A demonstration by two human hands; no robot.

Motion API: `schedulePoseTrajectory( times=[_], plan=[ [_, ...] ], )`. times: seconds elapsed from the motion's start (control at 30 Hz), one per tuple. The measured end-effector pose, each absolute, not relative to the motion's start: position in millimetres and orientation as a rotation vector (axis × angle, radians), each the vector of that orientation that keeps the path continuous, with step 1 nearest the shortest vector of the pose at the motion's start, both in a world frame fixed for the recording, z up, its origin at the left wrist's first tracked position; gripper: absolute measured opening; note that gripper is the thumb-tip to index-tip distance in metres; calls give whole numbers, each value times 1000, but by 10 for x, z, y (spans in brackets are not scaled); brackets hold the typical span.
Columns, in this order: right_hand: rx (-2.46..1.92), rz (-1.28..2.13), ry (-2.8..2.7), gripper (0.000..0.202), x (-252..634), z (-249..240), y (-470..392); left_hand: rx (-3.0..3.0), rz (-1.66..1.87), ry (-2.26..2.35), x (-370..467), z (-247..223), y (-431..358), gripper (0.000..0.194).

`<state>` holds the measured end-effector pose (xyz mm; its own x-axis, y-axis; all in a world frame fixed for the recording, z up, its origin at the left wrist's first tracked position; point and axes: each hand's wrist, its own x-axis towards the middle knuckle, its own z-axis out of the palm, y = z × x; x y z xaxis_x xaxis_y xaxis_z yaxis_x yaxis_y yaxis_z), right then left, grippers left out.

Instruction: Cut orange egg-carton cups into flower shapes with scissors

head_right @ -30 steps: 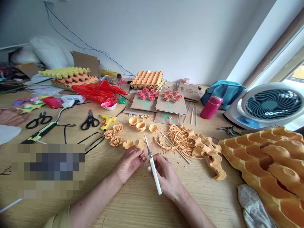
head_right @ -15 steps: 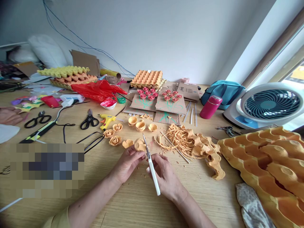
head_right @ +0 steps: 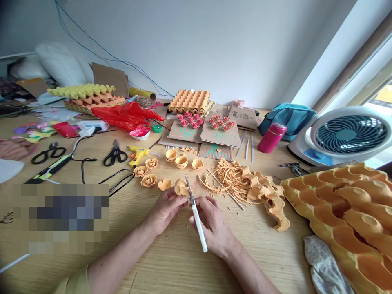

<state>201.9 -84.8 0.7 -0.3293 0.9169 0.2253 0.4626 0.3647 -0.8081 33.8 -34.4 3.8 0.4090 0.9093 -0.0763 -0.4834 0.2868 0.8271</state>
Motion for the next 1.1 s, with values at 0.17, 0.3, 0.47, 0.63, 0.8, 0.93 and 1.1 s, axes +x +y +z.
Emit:
schedulePoseTrajectory(
  times=[0.17,0.3,0.47,0.63,0.8,0.93,1.1],
  plan=[
    [-1182,799,-1959,25,2021,18,-853,785,986,594,337,55,-351,22],
    [-1157,778,-1960,22,2021,1,-850,744,967,621,328,36,-354,24],
    [-1163,769,-1944,19,2035,-45,-846,726,963,627,325,30,-352,26],
    [-1176,762,-1923,22,2039,-44,-848,721,993,603,324,39,-348,24],
    [-1175,750,-1908,28,2034,-27,-853,753,1013,596,303,24,-337,21],
    [-1171,733,-1902,29,2034,-23,-856,760,1015,593,292,23,-336,18],
    [-1161,716,-1910,30,2039,-29,-857,753,1028,599,288,40,-341,19]
  ],
)
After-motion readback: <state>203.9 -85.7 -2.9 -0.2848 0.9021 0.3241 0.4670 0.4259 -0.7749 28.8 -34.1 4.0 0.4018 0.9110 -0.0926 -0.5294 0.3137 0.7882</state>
